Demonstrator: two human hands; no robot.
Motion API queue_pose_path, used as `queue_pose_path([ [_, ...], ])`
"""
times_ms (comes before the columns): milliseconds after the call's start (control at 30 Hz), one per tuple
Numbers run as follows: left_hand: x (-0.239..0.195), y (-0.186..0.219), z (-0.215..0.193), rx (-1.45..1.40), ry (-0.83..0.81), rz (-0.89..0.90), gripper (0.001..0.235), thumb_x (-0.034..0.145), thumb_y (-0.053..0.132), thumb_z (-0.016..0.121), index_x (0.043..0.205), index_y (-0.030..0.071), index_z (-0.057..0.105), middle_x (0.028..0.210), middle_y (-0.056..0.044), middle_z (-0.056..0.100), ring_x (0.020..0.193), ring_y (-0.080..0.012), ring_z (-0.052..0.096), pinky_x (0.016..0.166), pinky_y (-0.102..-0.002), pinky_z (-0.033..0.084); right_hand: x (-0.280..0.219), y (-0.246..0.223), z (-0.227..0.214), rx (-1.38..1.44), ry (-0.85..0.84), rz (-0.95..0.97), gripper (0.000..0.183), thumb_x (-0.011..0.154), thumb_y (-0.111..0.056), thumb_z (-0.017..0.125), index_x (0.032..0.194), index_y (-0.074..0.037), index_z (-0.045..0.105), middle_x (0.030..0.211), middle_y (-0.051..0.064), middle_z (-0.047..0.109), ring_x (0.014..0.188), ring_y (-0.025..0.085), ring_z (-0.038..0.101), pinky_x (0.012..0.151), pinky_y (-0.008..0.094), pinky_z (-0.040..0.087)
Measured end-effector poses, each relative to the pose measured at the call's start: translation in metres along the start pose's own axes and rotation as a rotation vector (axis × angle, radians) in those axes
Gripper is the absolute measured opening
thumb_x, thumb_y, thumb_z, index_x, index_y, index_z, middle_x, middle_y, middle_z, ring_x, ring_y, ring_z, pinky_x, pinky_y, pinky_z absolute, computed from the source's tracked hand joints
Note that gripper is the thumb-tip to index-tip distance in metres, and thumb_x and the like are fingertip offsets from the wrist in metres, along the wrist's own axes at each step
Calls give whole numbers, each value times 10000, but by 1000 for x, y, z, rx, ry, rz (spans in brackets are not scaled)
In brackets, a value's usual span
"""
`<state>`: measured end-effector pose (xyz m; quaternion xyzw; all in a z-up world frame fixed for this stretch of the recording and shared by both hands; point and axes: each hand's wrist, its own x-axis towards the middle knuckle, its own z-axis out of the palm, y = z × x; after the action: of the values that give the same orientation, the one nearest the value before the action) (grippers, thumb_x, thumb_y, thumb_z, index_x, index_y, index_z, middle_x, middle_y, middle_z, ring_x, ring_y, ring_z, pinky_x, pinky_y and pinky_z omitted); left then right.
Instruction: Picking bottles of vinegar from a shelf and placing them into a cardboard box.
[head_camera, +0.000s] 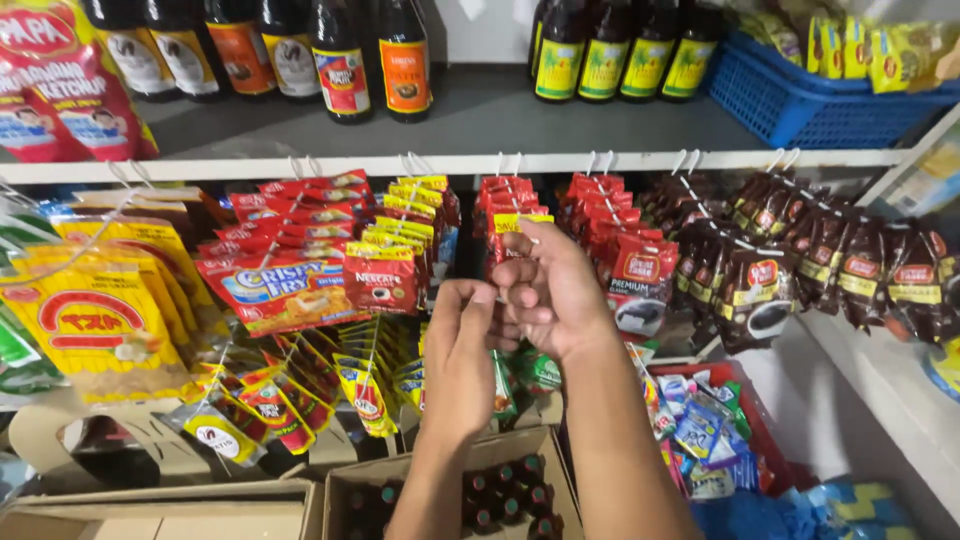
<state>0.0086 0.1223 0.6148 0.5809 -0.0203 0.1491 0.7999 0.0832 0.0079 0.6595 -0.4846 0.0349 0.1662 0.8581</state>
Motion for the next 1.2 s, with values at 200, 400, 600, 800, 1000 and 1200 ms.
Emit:
queue_pose_path([
  [200,50,-3,15,-305,-134,-47,373,1062,362,442,972,13,542,806,-47,622,635,-142,617,587,-276,524,9,-2,0,18,-135,-30,240,992,-290,520,817,-129,552,533,-12,495,348,56,345,286,210,209],
  [400,65,-2,29,-111,-91,-64,355,1032,336,500,1022,-10,579,780,-72,562,612,-138,541,521,-294,478,16,7,-7,-60,-127,-199,275,1022,-287,501,788,-145,526,526,-36,449,353,56,348,289,236,240],
  [600,44,21,45,-62,-53,116,388,973,268,579,1225,-28,582,944,-93,671,827,-136,607,722,-293,515,2,-1,-1,-145,-8,-376,245,1016,-267,564,903,-77,667,674,-23,581,528,75,530,428,266,417],
  [800,31,63,50,64,-69,290,397,990,269,573,1267,-14,568,1039,-105,685,907,-147,620,805,-295,529,-12,-26,7,-260,-60,-467,220,1016,-232,578,909,-57,658,747,-10,610,613,83,560,503,271,451],
  [1000,110,63,54,26,-49,399,385,1008,290,572,1240,-17,573,1097,-105,680,1000,-143,640,897,-296,526,36,-64,44,-179,-187,-503,194,1006,-205,559,958,-64,682,810,1,667,688,94,623,590,273,518],
  [1200,226,25,54,-153,-38,297,323,970,215,580,1172,-31,632,1048,-126,689,958,-188,618,861,-315,508,154,-80,43,-303,-196,-466,267,1004,-298,522,940,-123,713,711,5,608,530,122,542,430,292,438],
])
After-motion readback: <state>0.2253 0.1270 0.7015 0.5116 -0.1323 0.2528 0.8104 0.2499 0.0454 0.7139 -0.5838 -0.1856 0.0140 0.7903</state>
